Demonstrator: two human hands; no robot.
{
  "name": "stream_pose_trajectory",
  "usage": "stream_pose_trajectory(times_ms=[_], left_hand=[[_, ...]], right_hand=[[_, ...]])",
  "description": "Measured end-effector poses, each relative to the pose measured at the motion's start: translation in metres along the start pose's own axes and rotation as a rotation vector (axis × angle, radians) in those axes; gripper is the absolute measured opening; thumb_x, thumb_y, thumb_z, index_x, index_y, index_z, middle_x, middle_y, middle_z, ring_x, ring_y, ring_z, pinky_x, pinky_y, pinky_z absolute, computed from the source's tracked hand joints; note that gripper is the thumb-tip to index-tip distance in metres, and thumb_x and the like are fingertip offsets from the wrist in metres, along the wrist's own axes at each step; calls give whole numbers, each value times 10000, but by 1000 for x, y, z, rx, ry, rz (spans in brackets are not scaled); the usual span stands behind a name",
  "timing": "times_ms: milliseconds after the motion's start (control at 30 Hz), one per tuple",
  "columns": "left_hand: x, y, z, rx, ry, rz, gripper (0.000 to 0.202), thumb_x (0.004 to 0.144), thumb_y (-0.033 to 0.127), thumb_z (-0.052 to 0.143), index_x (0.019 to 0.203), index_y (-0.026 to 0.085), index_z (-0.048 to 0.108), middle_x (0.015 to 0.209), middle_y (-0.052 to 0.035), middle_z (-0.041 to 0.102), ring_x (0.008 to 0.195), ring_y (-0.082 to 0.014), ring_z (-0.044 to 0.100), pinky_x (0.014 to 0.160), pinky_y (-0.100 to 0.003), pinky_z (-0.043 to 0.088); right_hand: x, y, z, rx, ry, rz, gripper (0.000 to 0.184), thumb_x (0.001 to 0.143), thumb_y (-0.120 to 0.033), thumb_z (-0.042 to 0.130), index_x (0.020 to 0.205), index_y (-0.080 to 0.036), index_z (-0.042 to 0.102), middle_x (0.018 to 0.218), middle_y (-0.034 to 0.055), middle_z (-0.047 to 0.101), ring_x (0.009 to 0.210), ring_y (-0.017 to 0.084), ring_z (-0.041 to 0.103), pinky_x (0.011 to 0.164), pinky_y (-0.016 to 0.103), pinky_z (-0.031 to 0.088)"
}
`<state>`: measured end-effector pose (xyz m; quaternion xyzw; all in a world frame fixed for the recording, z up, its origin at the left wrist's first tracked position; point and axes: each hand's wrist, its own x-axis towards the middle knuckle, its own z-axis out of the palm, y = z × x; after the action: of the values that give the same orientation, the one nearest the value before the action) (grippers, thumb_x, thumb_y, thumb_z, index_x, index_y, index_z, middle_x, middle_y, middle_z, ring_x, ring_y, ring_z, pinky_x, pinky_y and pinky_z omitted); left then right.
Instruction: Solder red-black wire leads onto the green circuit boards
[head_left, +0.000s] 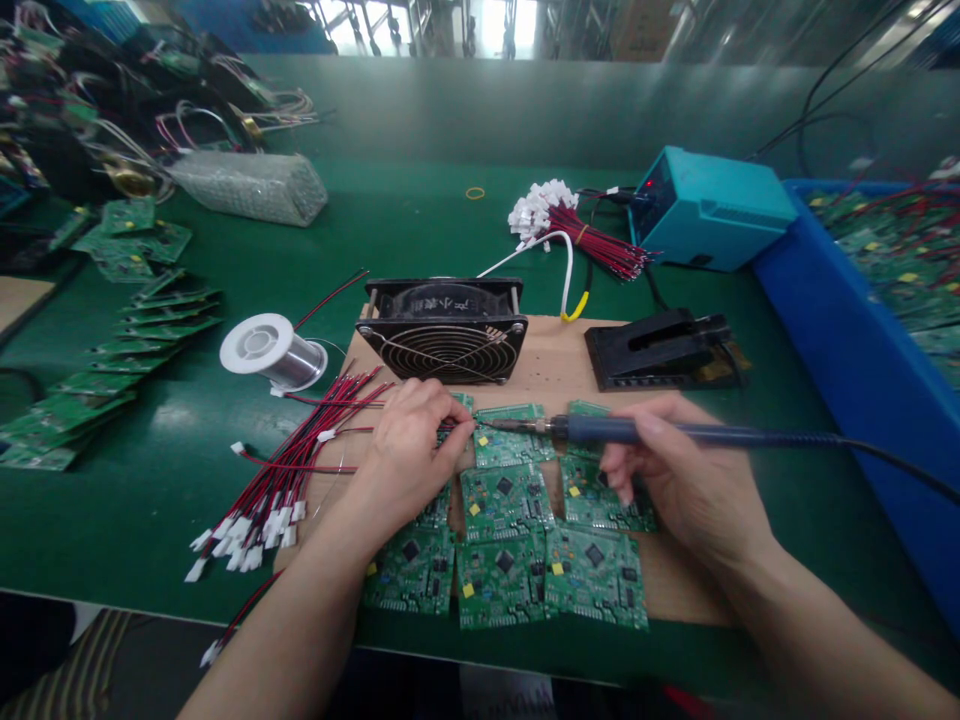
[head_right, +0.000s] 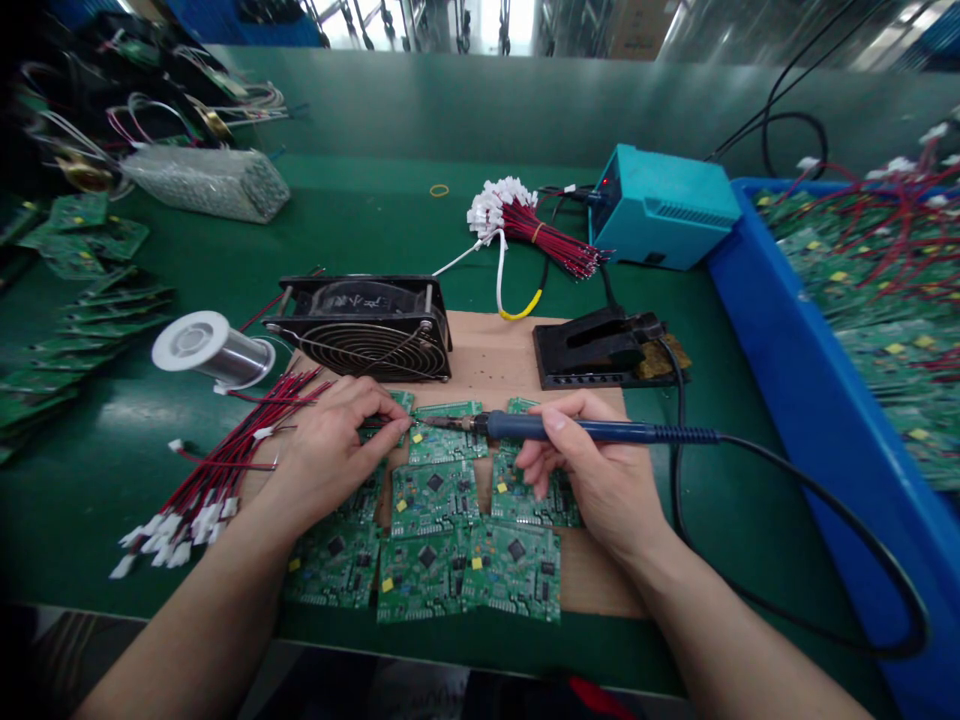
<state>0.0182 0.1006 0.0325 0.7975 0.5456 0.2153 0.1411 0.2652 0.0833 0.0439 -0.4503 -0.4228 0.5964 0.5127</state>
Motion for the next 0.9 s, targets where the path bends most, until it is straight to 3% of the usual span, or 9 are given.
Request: stream_pose_trajectory(times_ms=[900], left_hand=[[-1, 3, 0, 6, -29, -53, 123, 864, 139, 599, 746, 176, 598, 779, -24, 619, 810, -214, 551, 750, -361, 418]], right_hand=[[-1, 0, 1, -47, 6, 23, 230, 856, -378, 700, 814, -163, 630, 596, 26, 680, 448, 138, 607, 354, 198, 479]])
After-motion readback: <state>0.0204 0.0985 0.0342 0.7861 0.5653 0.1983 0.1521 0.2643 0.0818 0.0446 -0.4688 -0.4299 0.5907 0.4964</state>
